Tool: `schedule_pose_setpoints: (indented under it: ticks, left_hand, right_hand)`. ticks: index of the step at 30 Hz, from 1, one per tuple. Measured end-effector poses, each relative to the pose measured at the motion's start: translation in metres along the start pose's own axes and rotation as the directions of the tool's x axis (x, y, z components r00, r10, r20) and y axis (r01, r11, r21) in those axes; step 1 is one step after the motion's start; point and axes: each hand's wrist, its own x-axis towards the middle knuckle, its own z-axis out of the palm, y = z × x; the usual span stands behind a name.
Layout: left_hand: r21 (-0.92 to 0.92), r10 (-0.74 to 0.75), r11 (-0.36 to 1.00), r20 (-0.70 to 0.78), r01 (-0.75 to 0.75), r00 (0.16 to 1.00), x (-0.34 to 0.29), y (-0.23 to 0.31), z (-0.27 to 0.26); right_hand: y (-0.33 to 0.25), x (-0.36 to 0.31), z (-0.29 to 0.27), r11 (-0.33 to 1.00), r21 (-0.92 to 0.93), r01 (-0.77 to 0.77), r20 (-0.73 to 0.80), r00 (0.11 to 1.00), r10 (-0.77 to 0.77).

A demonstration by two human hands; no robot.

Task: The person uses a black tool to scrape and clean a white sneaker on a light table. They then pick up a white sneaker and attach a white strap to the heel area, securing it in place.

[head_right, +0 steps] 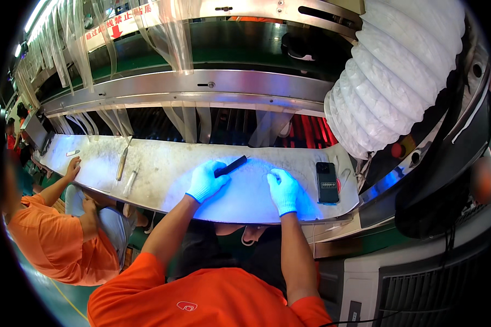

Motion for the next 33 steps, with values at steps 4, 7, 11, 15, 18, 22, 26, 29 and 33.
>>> schedule_pose_setpoints:
  ticks: [4,7,11,15,18,22,26,29,33]
  left_hand:
    - [0.016,0.045,0.999,0.004,-0.045,0.999,0.000,-0.004,0.002]
    - [-0.018,0.024,1.000,-0.022,-0.024,0.999,-0.002,-0.008,0.005]
    - [-0.020,0.000,1.000,-0.015,-0.001,1.000,-0.003,-0.007,0.006]
    - [-0.018,-0.001,1.000,-0.014,0.001,1.000,-0.002,-0.002,0.002]
    - [0.002,-0.026,1.000,-0.014,0.026,1.000,-0.004,-0.002,0.003]
    - [-0.013,-0.026,1.000,-0.013,0.026,1.000,0.000,-0.004,0.003]
    - [-0.025,0.034,0.999,-0.054,-0.035,0.998,0.003,-0.009,0.007]
    - [-0.054,-0.013,0.998,-0.036,0.011,0.999,-0.004,-0.007,0.009]
    - [-0.055,-0.016,0.998,-0.040,0.014,0.999,-0.002,-0.006,0.007]
  right_hand:
    - [0.006,-0.001,0.002,1.000,-0.024,0.005,-0.003,1.000,-0.006]
    - [0.005,-0.002,0.003,1.000,-0.021,0.003,-0.004,1.000,-0.003]
    - [0.003,-0.002,0.001,1.000,-0.027,-0.004,0.002,1.000,0.004]
    - [0.000,-0.002,0.001,0.999,-0.031,-0.025,0.002,1.000,0.025]
    - [0.002,-0.004,0.000,0.999,-0.033,0.013,-0.003,1.000,-0.013]
    - [0.000,-0.002,0.001,1.000,-0.021,-0.024,0.000,1.000,0.024]
    - [0.002,0.001,-0.001,0.999,-0.026,0.019,-0.007,1.000,-0.019]
    - [0.001,-0.006,-0.001,1.000,-0.019,-0.008,0.006,1.000,0.008]
    - [-0.003,-0.003,0.004,0.990,-0.128,0.062,-0.058,0.996,-0.070]
